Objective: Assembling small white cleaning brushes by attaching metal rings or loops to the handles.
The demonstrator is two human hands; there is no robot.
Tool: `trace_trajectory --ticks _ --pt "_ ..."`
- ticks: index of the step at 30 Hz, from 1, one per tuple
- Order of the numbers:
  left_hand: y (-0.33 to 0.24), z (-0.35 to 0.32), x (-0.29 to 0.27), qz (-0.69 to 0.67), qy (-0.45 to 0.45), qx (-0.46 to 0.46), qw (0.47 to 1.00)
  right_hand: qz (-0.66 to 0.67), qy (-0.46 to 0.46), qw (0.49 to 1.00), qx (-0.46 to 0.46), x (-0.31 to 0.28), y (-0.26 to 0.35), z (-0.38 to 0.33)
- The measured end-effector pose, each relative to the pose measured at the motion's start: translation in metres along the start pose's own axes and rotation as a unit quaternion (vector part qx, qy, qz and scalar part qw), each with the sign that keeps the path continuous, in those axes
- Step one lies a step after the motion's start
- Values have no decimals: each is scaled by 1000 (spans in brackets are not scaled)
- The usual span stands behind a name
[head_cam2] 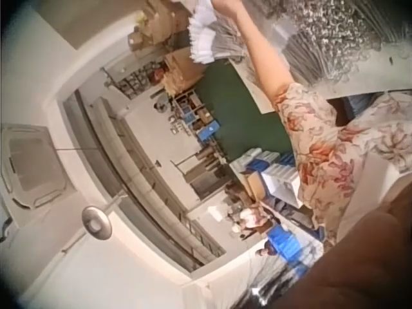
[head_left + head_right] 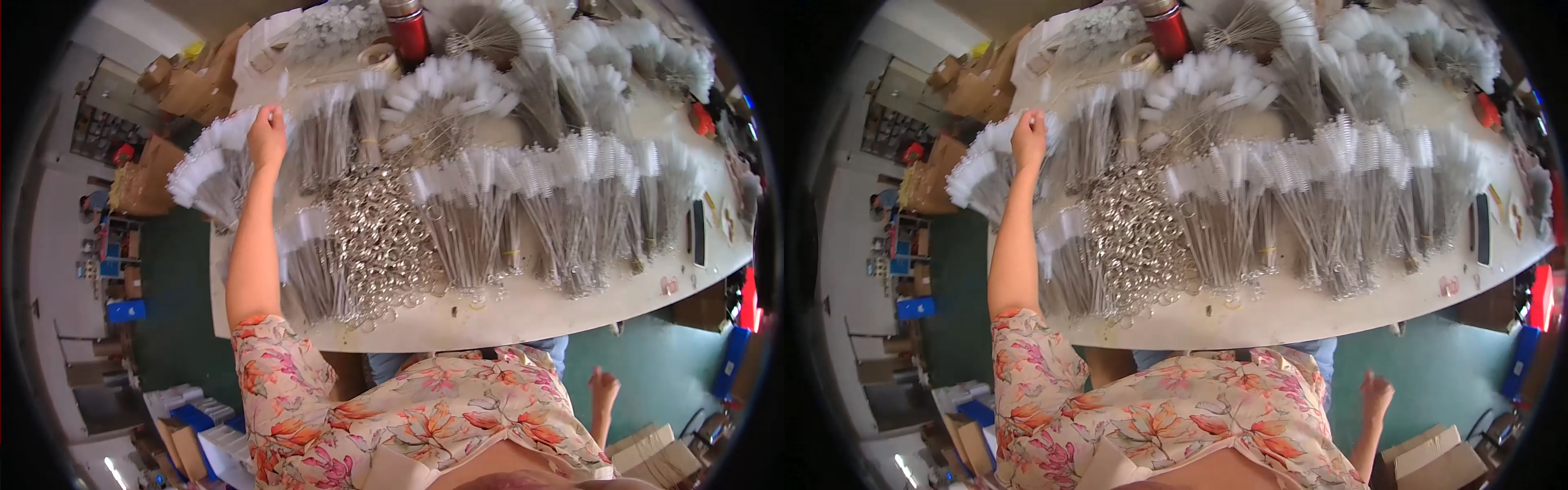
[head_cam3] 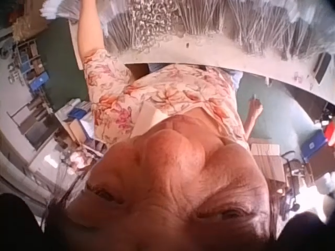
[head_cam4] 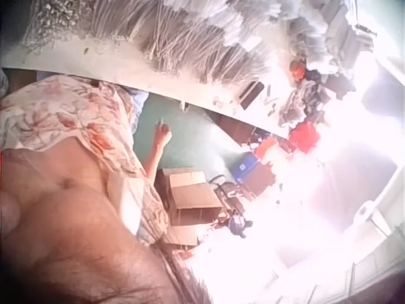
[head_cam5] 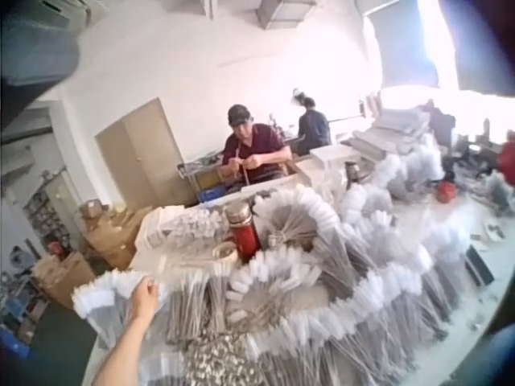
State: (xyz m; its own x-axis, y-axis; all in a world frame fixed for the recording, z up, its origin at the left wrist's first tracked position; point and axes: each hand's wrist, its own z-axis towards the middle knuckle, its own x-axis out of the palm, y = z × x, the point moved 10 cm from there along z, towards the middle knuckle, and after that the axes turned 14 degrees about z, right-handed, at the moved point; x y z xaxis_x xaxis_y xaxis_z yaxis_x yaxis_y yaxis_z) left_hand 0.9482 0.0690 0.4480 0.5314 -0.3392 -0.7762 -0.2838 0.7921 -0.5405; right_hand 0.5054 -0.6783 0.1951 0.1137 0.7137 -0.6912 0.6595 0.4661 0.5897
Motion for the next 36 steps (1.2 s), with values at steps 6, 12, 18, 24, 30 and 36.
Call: trace_trajectory --ticks 6,12,18,24,30,36 --pt "26 -3 103 164 207 129 956 162 -52 879 -445 -61 370 -21" --pt "-9 -25 84 172 165 142 961 91 225 795 -556 99 597 -4" --pt "3 -36 71 173 101 190 961 -68 163 835 -521 242 666 97" --pt "7 -27 71 98 154 153 971 -192 151 872 -424 245 659 105" --pt "15 -6 63 76 88 163 980 38 104 869 -483 204 698 81" --pt "-20 -16 52 170 124 171 963 275 2 796 -539 32 706 145"
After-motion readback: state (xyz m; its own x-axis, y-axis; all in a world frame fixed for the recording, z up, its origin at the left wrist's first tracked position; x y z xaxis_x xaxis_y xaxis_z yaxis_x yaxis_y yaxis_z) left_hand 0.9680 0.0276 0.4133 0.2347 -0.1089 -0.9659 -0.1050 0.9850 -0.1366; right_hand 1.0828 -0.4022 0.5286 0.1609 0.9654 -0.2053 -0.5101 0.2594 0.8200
